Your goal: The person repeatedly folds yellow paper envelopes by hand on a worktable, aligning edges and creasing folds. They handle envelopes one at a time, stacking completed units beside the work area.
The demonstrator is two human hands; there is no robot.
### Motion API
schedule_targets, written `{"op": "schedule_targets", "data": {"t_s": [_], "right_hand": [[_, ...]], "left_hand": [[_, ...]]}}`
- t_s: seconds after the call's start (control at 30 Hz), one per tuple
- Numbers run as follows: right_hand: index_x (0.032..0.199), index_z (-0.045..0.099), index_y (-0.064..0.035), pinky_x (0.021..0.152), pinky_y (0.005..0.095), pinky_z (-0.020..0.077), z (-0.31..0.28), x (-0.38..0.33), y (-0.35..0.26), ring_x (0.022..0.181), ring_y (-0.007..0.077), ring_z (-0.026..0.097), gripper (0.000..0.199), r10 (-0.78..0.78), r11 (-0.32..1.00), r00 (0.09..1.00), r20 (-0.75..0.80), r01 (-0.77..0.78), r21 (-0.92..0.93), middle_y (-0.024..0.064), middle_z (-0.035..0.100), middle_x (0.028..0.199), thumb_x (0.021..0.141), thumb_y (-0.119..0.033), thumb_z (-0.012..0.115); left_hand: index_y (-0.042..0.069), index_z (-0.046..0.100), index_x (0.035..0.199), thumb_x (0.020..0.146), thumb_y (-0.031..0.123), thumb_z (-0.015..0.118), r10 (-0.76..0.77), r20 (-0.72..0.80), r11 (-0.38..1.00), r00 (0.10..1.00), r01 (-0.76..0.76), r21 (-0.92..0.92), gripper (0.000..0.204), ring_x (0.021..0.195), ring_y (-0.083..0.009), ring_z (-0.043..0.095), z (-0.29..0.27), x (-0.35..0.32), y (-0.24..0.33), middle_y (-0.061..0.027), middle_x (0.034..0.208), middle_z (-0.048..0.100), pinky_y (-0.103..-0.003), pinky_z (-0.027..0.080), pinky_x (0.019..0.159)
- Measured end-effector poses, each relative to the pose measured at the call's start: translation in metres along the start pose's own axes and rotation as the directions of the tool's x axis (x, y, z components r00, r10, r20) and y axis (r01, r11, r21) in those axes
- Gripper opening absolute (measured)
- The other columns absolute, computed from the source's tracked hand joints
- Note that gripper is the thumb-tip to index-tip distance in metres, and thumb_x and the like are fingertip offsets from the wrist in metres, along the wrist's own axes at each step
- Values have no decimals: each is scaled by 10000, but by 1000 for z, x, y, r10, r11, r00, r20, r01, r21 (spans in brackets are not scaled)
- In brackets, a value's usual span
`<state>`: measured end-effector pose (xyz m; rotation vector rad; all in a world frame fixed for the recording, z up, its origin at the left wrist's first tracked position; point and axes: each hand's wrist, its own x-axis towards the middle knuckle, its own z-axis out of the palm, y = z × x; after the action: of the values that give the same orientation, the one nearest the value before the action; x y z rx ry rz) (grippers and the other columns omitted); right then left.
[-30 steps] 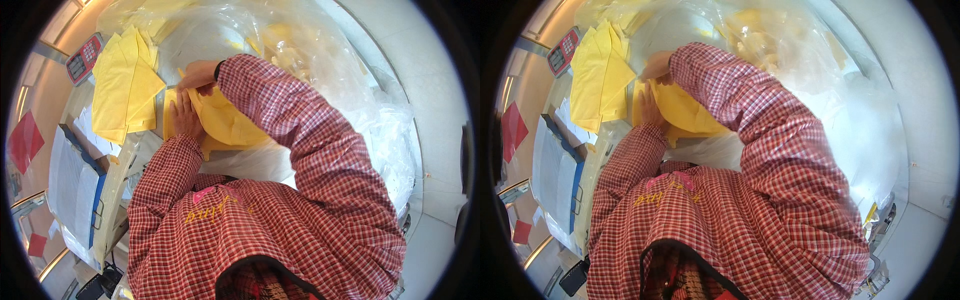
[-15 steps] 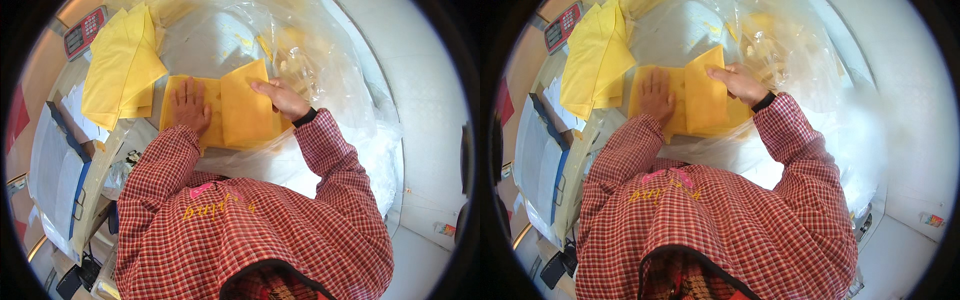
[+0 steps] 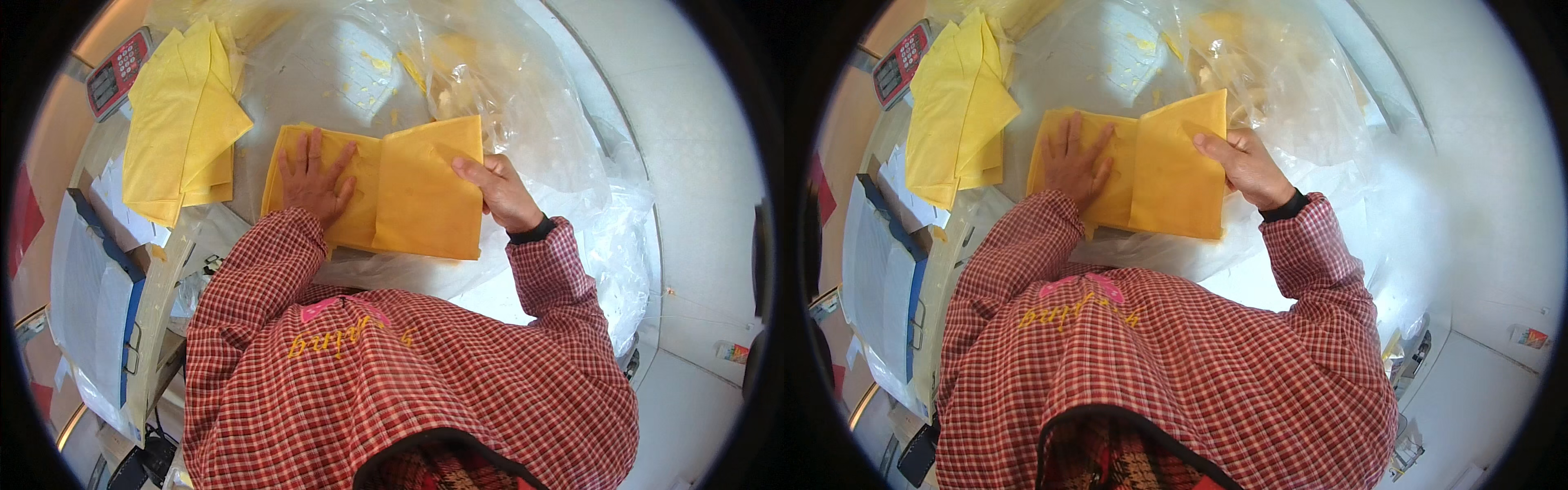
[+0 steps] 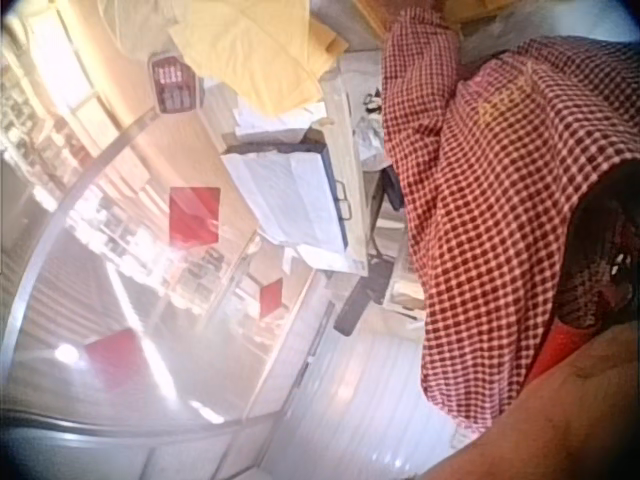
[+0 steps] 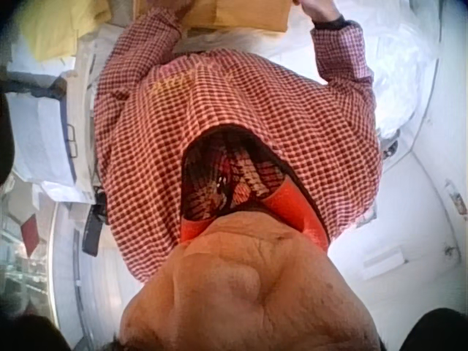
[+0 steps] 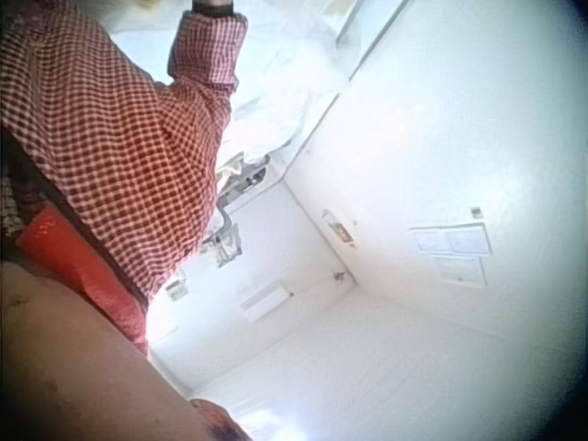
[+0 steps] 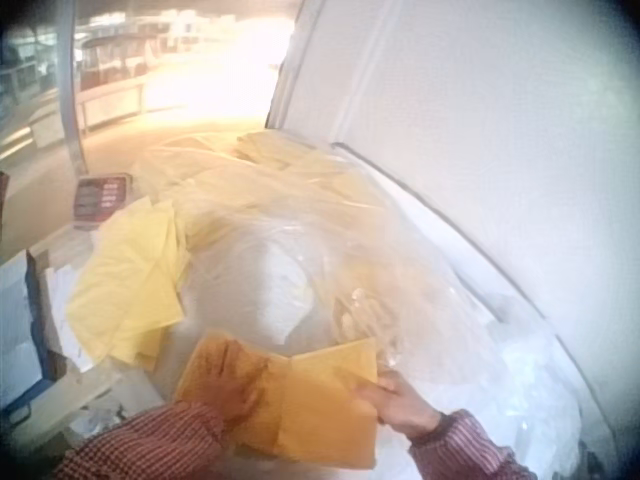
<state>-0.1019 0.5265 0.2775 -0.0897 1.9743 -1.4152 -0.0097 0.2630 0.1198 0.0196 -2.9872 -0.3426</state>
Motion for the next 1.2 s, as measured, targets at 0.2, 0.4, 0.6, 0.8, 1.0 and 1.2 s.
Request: {"op": "schedule_targets", "data": {"t_s": [0.2, 0.4, 0.6, 0.8, 1.0, 1.2], "right_hand": [[809, 698, -43, 393, 200, 295, -19, -28, -4, 441, 22, 447, 343, 15, 998, 999, -45, -13, 63, -35, 610, 624, 991, -321, 615], [861, 706, -16, 456, 194, 369, -39, -52, -1, 513, 27, 523, 308, -20, 987, 992, -124, 39, 154, -13, 669, 720, 995, -276, 609], [947, 705, 13, 611, 232, 509, -52, -78, -13, 698, 84, 659, 281, -42, 980, 978, -205, 80, 182, 47, 723, 865, 1000, -240, 593], [889, 703, 10, 595, 237, 504, -60, -109, -23, 676, 92, 656, 279, -93, 984, 960, -263, 130, 125, 64, 725, 844, 1005, -210, 576], [992, 694, 56, 648, 251, 536, -32, -120, -37, 748, 145, 692, 272, -69, 965, 923, -379, 158, 208, 96, 731, 913, 995, -189, 575], [972, 707, -19, 545, 200, 448, 14, -66, -24, 617, 31, 571, 289, -98, 995, 994, -49, 99, 12, -32, 664, 782, 1016, -268, 567]], "left_hand": [[405, 388, 1498, 896, 499, 571, 40, -32, 999, 999, -41, -27, 636, 1472, -382, 216, 6, 2, 2, -180, 1592, 245, -667, 144, 1143], [407, 376, 1504, 892, 495, 566, 59, 0, 998, 998, -59, -7, 647, 1464, -388, 230, -2, 4, 5, -182, 1592, 244, -659, 159, 1138], [401, 375, 1506, 902, 504, 544, 86, -10, 995, 996, -87, -42, 635, 1465, -385, 230, 2, 8, 10, -179, 1594, 237, -644, 161, 1146], [418, 371, 1495, 907, 531, 526, 68, 76, 998, 995, -69, 8, 619, 1476, -335, 230, -6, 12, 21, -141, 1603, 240, -751, 161, 1069], [432, 349, 1497, 913, 542, 506, 104, 59, 995, 993, -105, -1, 615, 1474, -323, 241, -2, 10, 19, -131, 1606, 244, -785, 164, 1036], [434, 325, 1504, 929, 548, 460, 99, 243, 980, 965, -137, 145, 601, 1496, -343, 195, -15, 16, 17, -133, 1637, 180, -790, 114, 1062]]}}
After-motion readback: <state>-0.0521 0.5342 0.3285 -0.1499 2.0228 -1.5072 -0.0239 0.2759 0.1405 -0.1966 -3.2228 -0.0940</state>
